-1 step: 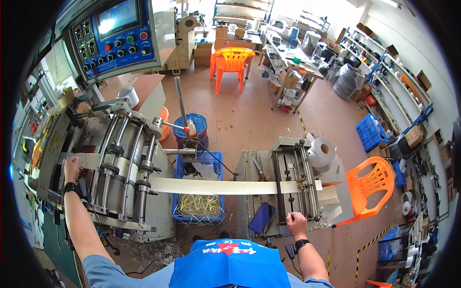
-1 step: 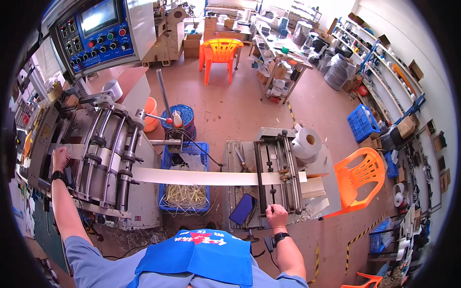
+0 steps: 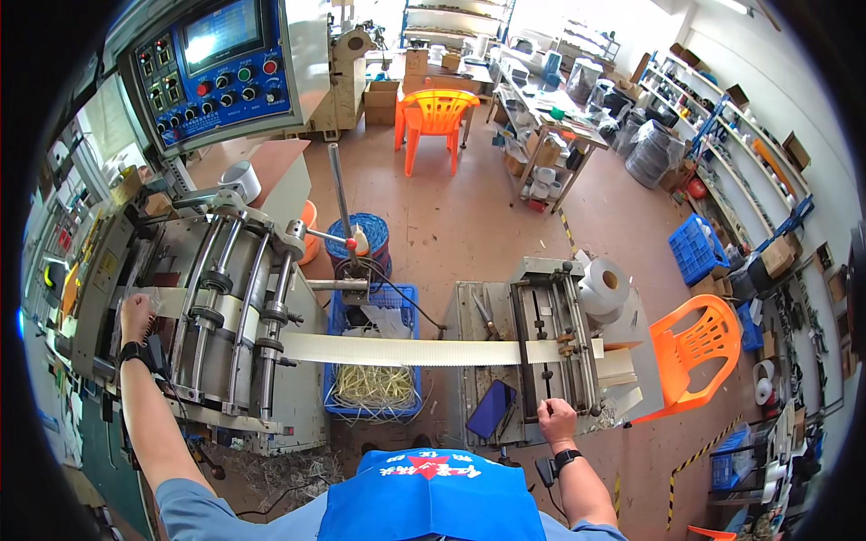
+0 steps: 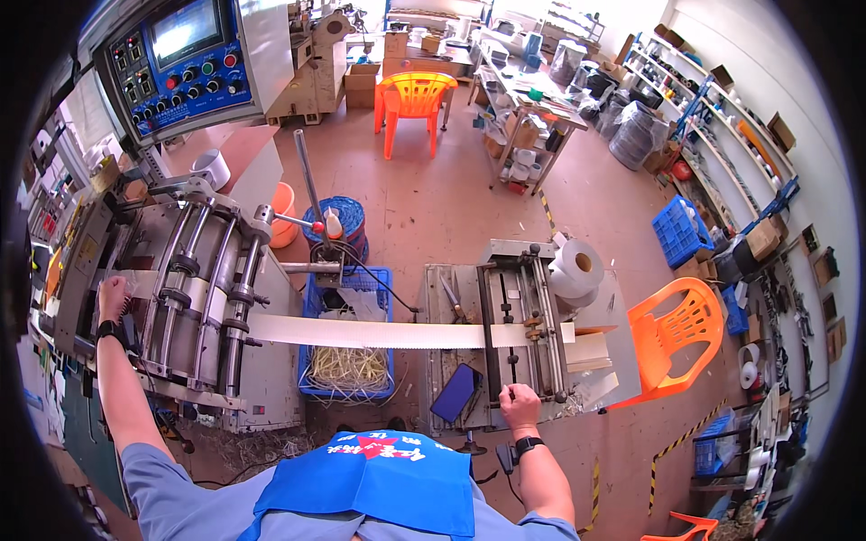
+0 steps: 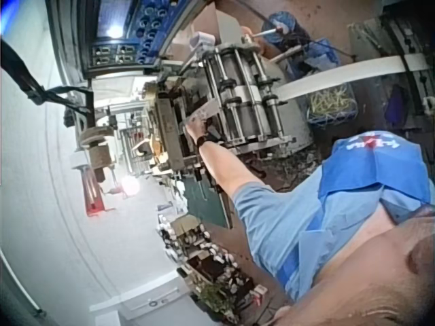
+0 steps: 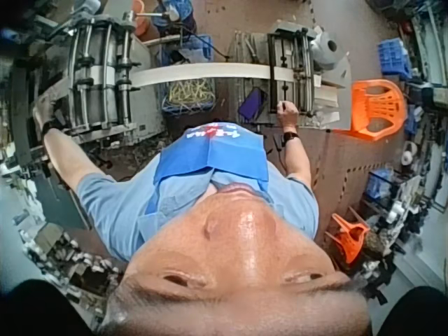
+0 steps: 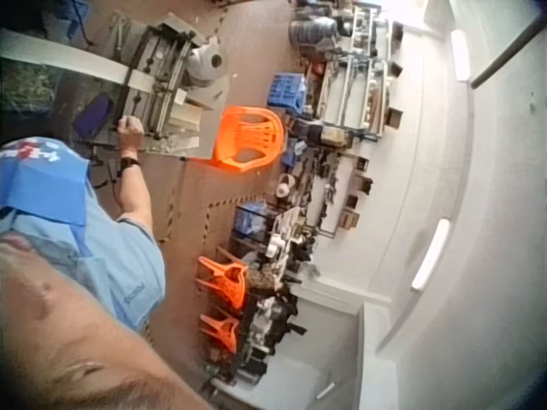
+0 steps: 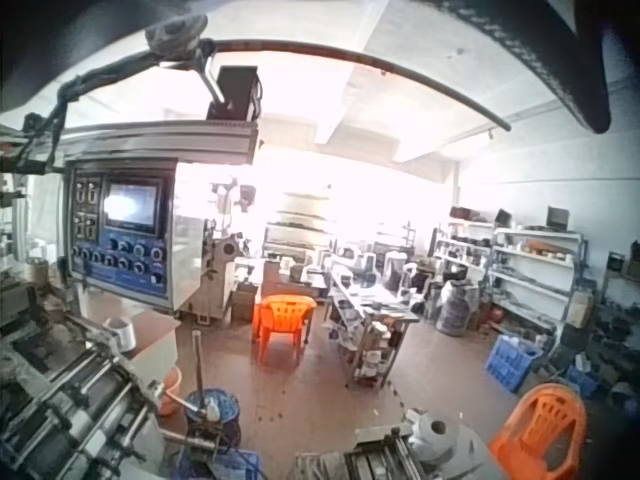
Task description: Operating and monitoring an industrial machine processing a continuous strip of material.
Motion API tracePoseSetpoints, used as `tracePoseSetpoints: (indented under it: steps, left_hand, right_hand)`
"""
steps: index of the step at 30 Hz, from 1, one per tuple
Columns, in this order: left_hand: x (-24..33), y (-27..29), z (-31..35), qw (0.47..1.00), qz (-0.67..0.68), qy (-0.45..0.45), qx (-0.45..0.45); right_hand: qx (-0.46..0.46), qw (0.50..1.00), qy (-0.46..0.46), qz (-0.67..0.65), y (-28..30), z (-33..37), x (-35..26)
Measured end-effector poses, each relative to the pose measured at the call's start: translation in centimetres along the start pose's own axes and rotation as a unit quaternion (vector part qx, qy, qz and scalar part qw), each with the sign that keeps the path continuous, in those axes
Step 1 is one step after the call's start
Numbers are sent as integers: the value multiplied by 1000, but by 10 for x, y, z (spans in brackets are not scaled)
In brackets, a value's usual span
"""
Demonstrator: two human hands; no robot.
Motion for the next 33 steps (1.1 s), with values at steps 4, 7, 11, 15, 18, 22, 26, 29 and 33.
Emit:
tracePoseSetpoints:
  steps: [4,7,11,15,18,22,26,29,33]
  left_hand:
    - [1,0,-3,998,-41,-47,11]
    - [-1,-3,-2,1000,-16,-7,-18]
    - [7,-2,7,999,-8,25,-31]
    - [11,-4,7,999,4,19,-37]
    - [12,-4,7,999,1,-1,-36]
    - [27,-3,16,998,-39,-45,-27]
    - [53,-8,36,981,-132,-133,-54]
    - [40,16,40,962,-271,7,23]
    - [26,77,83,908,-262,286,157]
  right_hand:
    - [-2,1000,-5,-3,-1,1,2]
    - [-3,1000,-5,-3,-1,0,1]
    - [-2,1000,-4,-2,1,0,0]
    - [-16,1000,-21,2,-1,-1,1]
    - [-5,1000,-9,-4,2,-2,-3]
    - [1,1000,-7,-10,1,-2,0]
    - [10,1000,-6,-4,0,2,6]
    - [-34,999,-19,-1,-10,6,7]
    - [-29,999,0,-36,-10,6,6]
Point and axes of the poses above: each hand's wrist, its own z-axis away from the middle knuckle, its own y-axis out of the back of the hand, x = y × z, the point moved 9 cm from there along -z, towards the middle knuckle, and after that the axes turned 5 degrees about y, right-handed, at the moved point
